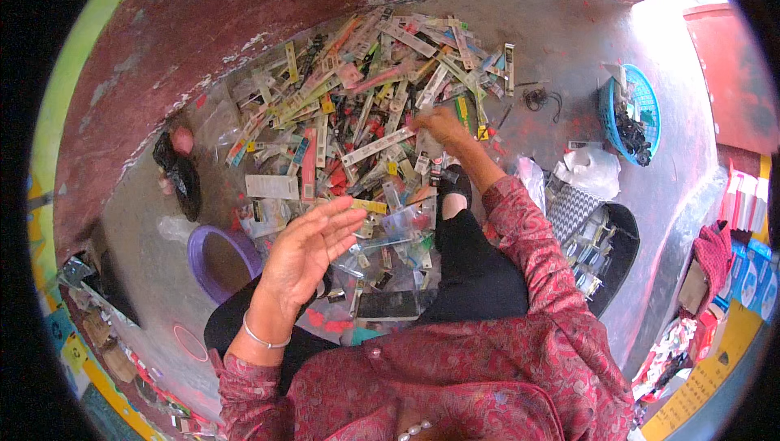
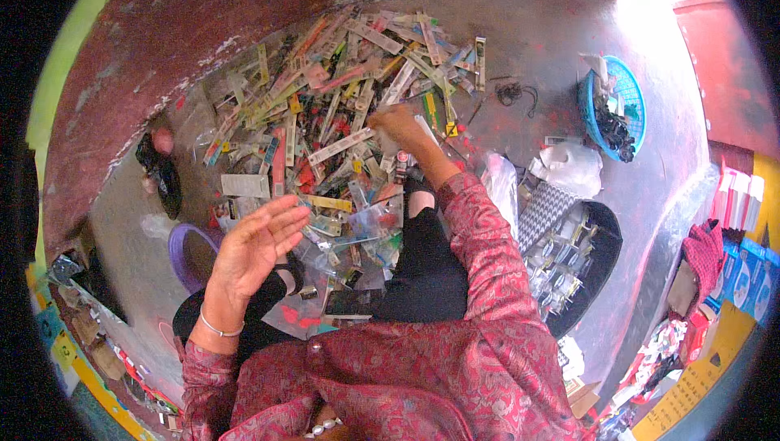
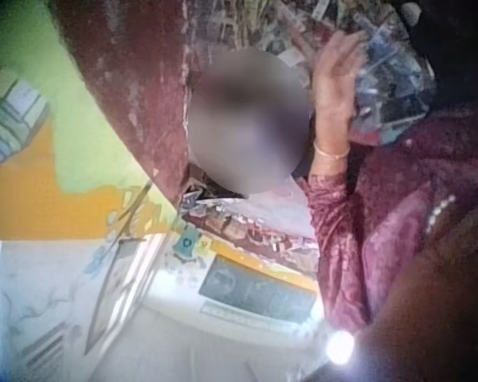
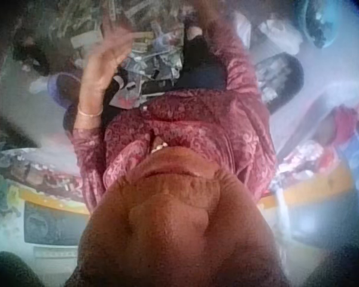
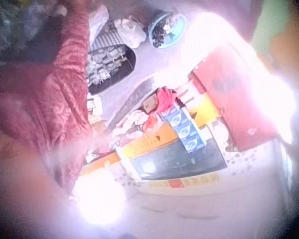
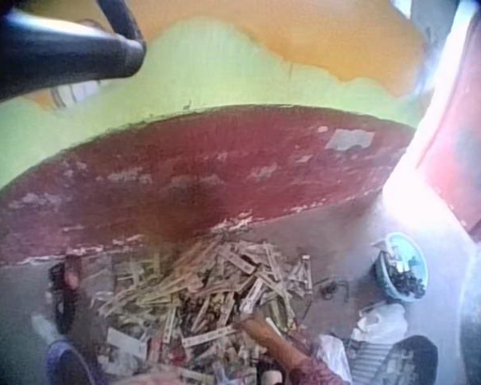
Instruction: The person picks up several small flat items from a pile, wipes them with a cloth, and places them into a plastic bag.
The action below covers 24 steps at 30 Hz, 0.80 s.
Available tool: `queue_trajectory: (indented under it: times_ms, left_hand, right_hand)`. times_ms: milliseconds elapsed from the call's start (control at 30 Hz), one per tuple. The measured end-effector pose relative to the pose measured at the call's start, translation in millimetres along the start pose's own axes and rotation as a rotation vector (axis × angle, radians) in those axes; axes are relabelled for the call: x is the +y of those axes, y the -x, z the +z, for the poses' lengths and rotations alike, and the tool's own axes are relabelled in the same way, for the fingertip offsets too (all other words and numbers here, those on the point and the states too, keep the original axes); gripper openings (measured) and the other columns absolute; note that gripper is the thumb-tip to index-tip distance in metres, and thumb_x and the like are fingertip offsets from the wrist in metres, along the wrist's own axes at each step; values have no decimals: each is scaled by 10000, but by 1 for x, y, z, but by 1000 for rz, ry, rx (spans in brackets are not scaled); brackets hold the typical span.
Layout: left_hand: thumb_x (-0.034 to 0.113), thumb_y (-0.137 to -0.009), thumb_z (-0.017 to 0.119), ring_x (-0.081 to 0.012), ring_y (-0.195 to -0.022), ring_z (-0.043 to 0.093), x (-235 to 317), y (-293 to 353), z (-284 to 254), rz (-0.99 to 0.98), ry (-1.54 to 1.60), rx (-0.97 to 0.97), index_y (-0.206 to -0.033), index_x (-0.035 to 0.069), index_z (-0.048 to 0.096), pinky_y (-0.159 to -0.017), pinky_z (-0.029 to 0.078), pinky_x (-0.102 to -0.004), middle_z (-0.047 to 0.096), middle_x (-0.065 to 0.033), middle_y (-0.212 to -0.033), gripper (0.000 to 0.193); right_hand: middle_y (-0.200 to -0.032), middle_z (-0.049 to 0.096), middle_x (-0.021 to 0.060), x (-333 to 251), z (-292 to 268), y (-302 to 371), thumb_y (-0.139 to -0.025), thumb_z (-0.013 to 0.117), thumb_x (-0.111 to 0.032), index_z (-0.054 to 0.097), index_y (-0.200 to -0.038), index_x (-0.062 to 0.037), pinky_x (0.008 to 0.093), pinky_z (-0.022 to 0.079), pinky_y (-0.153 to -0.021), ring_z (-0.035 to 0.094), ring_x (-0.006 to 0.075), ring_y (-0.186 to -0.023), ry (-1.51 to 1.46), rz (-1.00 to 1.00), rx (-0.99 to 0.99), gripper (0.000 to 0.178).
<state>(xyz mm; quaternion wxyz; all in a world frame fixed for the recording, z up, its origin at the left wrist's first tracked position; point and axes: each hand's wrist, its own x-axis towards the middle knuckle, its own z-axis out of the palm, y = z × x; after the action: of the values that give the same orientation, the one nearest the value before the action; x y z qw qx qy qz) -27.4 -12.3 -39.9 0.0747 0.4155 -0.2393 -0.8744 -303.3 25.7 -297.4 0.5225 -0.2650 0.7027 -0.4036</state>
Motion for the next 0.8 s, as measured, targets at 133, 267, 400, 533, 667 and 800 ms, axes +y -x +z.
queue_trajectory:
  times_ms: [133,267,400,533,667,800]
  left_hand:
    - [183,-837,501,-205,-1050,524,-1,-7,9,-118,-71,-7,-1171,-20,465,-905,389,-312,562,-145,-1103,393]
    - [222,-849,506,-171,-1020,526,-18,-2,4,-193,-246,-90,-1158,-8,487,-889,381,-286,581,-122,-1076,386]
    - [121,-856,461,-144,-1001,517,-31,-4,8,-218,-495,-252,-1169,-16,475,-881,377,-267,578,-112,-1063,342]
    - [101,-864,421,-153,-969,543,-45,13,-2,-101,-612,-193,-1139,-13,487,-835,417,-263,592,-124,-1023,306]
    - [108,-846,438,-184,-932,576,-39,21,-7,19,-667,-165,-1110,-11,504,-797,444,-281,601,-148,-995,297]
    - [119,-829,466,-232,-883,600,-33,34,-9,89,-710,-144,-1048,-22,527,-769,453,-302,609,-166,-940,268]
  right_hand:
    - [-826,619,118,20,-52,-52,-668,617,-105,589,-973,16,303,454,-649,582,207,-727,69,-47,229,329]
    - [-948,596,227,-40,-33,-61,-615,615,-251,548,-1063,-11,424,459,-754,577,374,-869,685,-316,214,512]
    - [-968,598,198,-42,4,-107,-636,553,-200,565,-1073,-77,454,454,-768,573,366,-886,879,-575,102,454]
    - [-941,609,170,-80,75,-79,-641,536,-121,598,-1048,-122,442,448,-775,580,318,-888,1155,-609,-237,412]
    - [-885,616,185,-103,111,-73,-668,549,-83,645,-858,-35,431,485,-661,602,341,-781,1517,-617,-510,218]
    - [-866,625,159,-87,142,-37,-676,566,-82,645,-795,-24,417,496,-639,619,300,-786,1568,-664,-572,153]
